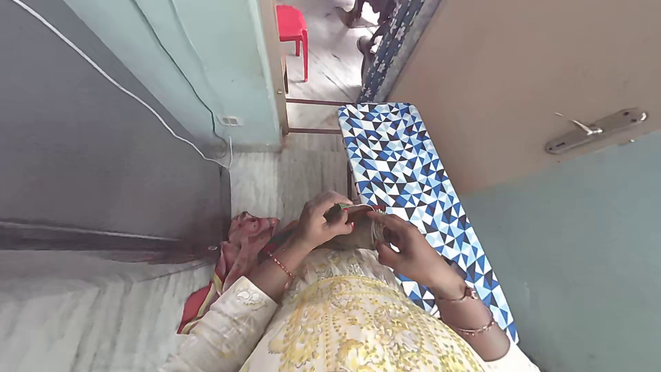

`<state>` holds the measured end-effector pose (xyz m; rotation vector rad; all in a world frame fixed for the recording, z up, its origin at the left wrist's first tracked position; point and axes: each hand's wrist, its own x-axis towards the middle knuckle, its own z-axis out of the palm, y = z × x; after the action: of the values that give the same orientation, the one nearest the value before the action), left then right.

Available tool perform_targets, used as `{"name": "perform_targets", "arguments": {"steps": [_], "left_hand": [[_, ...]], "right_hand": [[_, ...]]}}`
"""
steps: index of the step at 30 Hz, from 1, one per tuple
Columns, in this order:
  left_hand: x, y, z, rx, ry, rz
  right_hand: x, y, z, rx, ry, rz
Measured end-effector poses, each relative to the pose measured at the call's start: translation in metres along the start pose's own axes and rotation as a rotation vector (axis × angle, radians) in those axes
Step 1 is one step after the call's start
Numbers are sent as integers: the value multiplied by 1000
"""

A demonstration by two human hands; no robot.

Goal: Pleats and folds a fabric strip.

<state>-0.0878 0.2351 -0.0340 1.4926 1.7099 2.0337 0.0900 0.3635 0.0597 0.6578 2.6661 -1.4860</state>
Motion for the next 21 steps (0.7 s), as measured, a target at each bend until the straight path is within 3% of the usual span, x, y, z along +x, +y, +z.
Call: {"name": "perform_targets", "arguments": {"steps": [5,16,21], "left_hand": [[-9,7,-7,56,-191,129],[-14,18,0,91,-284,134],[-16,21,4,95,-246,110]], "right_hand": [[3,2,2,95,22,26],[7,-4,4,160,35,64],[7,-6,5,211,46,64]]}}
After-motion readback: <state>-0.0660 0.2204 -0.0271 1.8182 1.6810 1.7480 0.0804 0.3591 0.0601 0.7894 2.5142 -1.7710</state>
